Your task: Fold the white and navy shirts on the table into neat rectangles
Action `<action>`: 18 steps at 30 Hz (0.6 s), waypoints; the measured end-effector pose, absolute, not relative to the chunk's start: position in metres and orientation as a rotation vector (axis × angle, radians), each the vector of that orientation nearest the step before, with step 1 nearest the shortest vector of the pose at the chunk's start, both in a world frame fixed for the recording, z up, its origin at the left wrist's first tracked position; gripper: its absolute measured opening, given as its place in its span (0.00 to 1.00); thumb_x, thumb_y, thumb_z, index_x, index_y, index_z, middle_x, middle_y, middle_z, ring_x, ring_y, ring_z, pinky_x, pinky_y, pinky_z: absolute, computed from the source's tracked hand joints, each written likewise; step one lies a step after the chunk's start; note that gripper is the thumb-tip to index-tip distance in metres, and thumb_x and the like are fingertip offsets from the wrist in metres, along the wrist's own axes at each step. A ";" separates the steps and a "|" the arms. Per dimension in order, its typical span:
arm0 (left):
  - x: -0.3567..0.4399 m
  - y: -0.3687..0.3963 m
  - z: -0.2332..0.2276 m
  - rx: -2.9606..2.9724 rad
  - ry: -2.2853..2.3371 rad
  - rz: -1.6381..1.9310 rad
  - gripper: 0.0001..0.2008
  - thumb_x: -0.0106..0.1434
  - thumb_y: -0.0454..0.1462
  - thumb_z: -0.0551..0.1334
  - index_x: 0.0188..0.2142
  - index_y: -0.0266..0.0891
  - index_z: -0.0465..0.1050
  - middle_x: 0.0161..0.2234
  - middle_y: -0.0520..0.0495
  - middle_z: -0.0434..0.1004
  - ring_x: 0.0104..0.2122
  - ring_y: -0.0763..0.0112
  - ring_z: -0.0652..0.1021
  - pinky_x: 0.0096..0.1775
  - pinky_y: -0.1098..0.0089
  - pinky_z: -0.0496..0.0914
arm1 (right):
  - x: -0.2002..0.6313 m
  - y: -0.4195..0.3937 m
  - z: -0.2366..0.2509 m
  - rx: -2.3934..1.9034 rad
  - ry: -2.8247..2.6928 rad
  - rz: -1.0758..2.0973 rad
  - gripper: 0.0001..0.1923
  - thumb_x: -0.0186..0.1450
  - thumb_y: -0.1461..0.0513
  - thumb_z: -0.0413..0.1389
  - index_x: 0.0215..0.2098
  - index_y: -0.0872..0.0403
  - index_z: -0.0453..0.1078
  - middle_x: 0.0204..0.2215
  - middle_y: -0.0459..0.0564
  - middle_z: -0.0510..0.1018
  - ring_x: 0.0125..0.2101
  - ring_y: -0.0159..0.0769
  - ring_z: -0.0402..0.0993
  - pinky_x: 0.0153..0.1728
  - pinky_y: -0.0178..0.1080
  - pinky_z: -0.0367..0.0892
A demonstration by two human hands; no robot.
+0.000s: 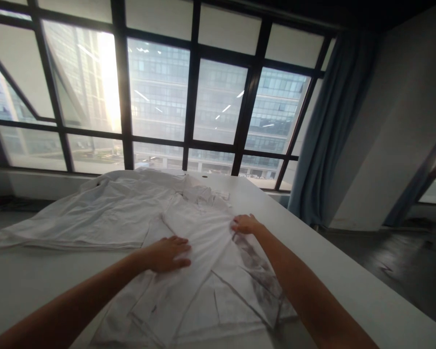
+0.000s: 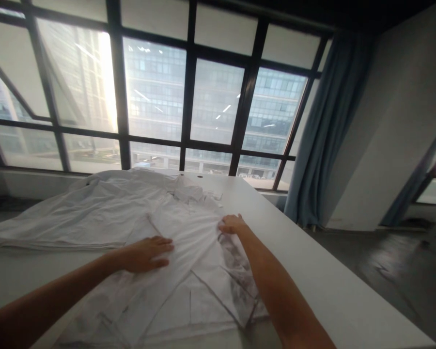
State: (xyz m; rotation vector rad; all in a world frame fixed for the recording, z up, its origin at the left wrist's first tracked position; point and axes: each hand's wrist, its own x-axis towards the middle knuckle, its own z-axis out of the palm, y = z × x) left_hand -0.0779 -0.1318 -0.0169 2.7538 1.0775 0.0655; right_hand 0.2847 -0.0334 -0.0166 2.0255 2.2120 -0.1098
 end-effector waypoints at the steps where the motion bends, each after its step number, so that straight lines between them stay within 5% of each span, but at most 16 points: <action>1: -0.075 -0.119 -0.011 2.764 1.100 0.122 0.34 0.67 0.59 0.42 0.62 0.44 0.63 0.64 0.43 0.62 0.63 0.58 0.64 0.61 0.59 0.57 | 0.278 -0.029 -0.013 2.033 2.229 -0.051 0.28 0.69 0.49 0.48 0.63 0.51 0.63 0.63 0.57 0.62 0.64 0.49 0.54 0.63 0.57 0.41; 5: -0.074 -0.061 -0.001 2.753 1.474 0.272 0.30 0.70 0.52 0.43 0.63 0.39 0.63 0.65 0.41 0.59 0.65 0.58 0.59 0.63 0.58 0.54 | 0.250 -0.008 -0.012 2.082 2.361 0.109 0.29 0.70 0.49 0.46 0.66 0.49 0.58 0.66 0.55 0.55 0.66 0.45 0.47 0.65 0.50 0.39; 9: -0.097 -0.014 -0.013 2.655 1.655 -0.001 0.32 0.70 0.51 0.45 0.66 0.38 0.56 0.68 0.39 0.49 0.67 0.56 0.53 0.63 0.54 0.52 | 0.250 0.012 -0.025 2.070 2.346 -0.003 0.33 0.72 0.47 0.41 0.70 0.52 0.47 0.69 0.53 0.44 0.68 0.42 0.39 0.65 0.52 0.36; 15: -0.101 0.058 0.000 2.617 1.577 0.020 0.29 0.69 0.54 0.43 0.55 0.44 0.72 0.59 0.42 0.71 0.59 0.58 0.70 0.59 0.60 0.59 | 0.267 0.044 -0.033 2.184 2.312 -0.021 0.33 0.72 0.45 0.37 0.70 0.51 0.47 0.70 0.51 0.44 0.68 0.40 0.38 0.65 0.55 0.35; 18: -0.079 0.087 -0.002 2.557 1.708 0.163 0.30 0.70 0.51 0.43 0.62 0.39 0.63 0.66 0.38 0.58 0.65 0.56 0.60 0.62 0.56 0.55 | 0.255 0.063 -0.032 2.225 2.343 0.047 0.32 0.73 0.48 0.37 0.71 0.51 0.45 0.70 0.52 0.42 0.68 0.38 0.37 0.65 0.52 0.34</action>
